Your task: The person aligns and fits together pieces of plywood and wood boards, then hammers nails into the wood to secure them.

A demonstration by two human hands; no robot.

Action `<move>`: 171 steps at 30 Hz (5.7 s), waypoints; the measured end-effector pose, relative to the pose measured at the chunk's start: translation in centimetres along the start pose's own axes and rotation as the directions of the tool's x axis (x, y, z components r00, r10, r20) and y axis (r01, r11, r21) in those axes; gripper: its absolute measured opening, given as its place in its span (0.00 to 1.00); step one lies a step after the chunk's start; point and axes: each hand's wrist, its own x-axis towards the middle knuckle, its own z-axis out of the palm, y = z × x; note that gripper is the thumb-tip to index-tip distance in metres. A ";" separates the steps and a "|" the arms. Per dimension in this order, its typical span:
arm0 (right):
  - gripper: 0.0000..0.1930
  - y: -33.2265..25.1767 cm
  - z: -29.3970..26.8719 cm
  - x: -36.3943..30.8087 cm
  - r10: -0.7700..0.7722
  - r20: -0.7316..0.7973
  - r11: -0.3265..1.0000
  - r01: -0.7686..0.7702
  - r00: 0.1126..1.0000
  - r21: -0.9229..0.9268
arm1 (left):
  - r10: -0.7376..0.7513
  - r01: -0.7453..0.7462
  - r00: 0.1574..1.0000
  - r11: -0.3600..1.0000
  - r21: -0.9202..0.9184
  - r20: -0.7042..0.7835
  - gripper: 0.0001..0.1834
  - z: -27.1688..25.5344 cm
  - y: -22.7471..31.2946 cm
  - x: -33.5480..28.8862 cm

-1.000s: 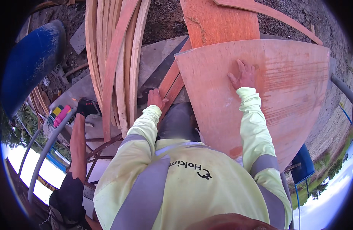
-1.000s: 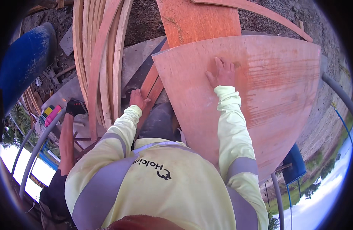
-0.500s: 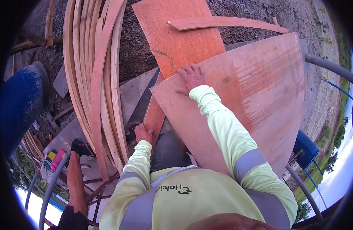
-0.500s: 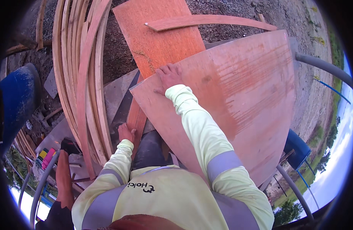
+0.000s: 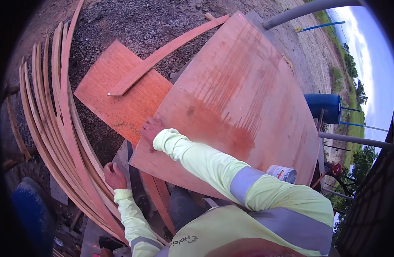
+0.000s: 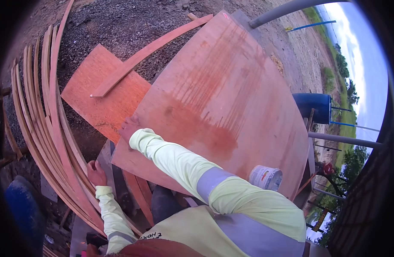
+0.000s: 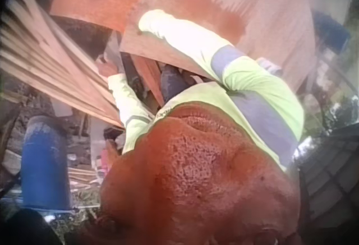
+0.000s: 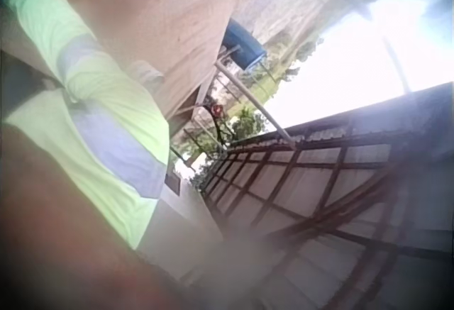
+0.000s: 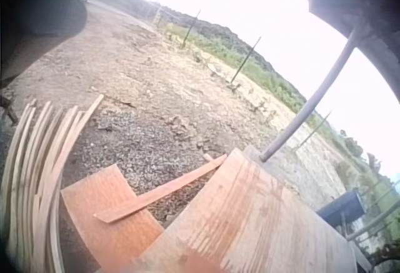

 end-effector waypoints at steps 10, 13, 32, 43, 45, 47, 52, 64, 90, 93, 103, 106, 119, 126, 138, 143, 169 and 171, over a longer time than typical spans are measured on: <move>0.34 -1.7 -1.2 1.6 -0.056 0.073 0.990 0.064 0.996 -0.124 | 0.352 -0.447 0.888 0.815 0.369 0.297 0.21 7.4 9.0 23.9; 0.33 -2.4 -0.7 2.1 -0.092 0.070 0.985 0.101 0.993 -0.143 | 0.464 -0.510 0.838 0.853 0.113 0.286 0.18 7.6 6.0 24.3; 0.28 2.5 -1.0 7.5 -0.215 -0.251 0.969 0.174 0.944 -0.176 | 0.117 0.058 0.771 0.966 -0.251 0.626 0.11 2.0 2.3 10.0; 0.24 3.4 -0.3 8.8 -0.179 -0.221 0.984 0.180 0.959 -0.015 | 0.157 0.067 0.816 0.931 -0.360 0.556 0.10 2.5 1.3 8.4; 0.23 3.4 -0.2 8.5 -0.247 -0.359 0.968 0.244 0.900 -0.056 | 0.197 -0.009 0.823 0.942 -0.335 0.533 0.10 2.1 1.5 8.6; 0.23 4.3 -0.6 8.0 -0.318 -0.488 0.947 0.301 0.813 -0.114 | 0.244 -0.091 0.829 0.946 -0.310 0.503 0.09 2.0 2.2 8.4; 0.20 8.4 -2.3 5.8 -0.254 -0.502 0.967 0.204 0.827 -0.153 | 0.140 0.027 0.835 0.956 -0.294 0.532 0.11 2.8 2.1 8.0; 0.26 7.7 -5.0 4.4 -0.202 -0.225 0.959 0.146 0.953 -0.242 | 0.187 0.187 0.643 0.902 -0.389 0.742 0.12 3.6 1.0 9.2; 0.31 11.6 -3.6 5.6 -0.297 -0.286 0.917 0.188 0.911 -0.353 | 0.130 0.245 0.711 0.875 -0.417 0.691 0.28 1.2 -2.5 1.1; 0.31 11.9 -2.5 5.6 -0.194 -0.284 0.980 0.174 0.939 -0.093 | -0.057 0.449 0.849 0.605 -0.658 0.526 0.29 3.7 -2.3 -2.7; 0.33 12.8 -2.2 5.5 -0.251 -0.377 0.960 0.179 0.892 -0.216 | -0.168 0.370 0.926 0.574 -0.730 0.338 0.22 4.6 -1.5 -4.0; 0.32 15.1 -2.1 5.3 -0.266 -0.476 0.961 0.195 0.838 -0.194 | -0.176 0.257 0.965 0.761 -0.595 0.192 0.26 5.2 1.5 -4.0; 0.37 21.3 -6.0 6.7 0.161 -0.497 0.979 -0.200 0.853 -0.026 | -0.208 0.191 0.978 0.840 -0.509 0.024 0.27 7.7 2.1 -4.6; 0.41 24.6 -7.4 8.0 0.260 -0.382 0.949 -0.308 0.887 -0.069 | -0.241 0.224 0.970 0.842 -0.490 0.028 0.27 7.2 0.8 -4.5; 0.41 26.2 -9.7 7.9 0.244 -0.303 0.938 -0.303 0.921 -0.168 | -0.319 0.288 0.945 0.687 -0.667 0.080 0.23 8.2 0.8 -4.9; 0.38 24.1 -10.2 7.9 0.366 -0.241 0.869 -0.423 0.899 -0.259 | -0.336 0.290 0.939 0.665 -0.688 0.071 0.21 7.3 1.1 -4.8; 0.24 26.9 -4.1 9.6 -0.007 -0.576 0.995 -0.054 0.818 -0.088 | -0.135 0.356 0.910 -0.235 -0.905 0.393 0.31 8.5 -0.8 -5.0; 0.25 27.1 -4.1 9.6 0.055 -0.544 0.989 -0.119 0.837 -0.083 | -0.085 0.382 0.901 -0.314 -0.869 0.426 0.33 8.6 -1.4 -4.9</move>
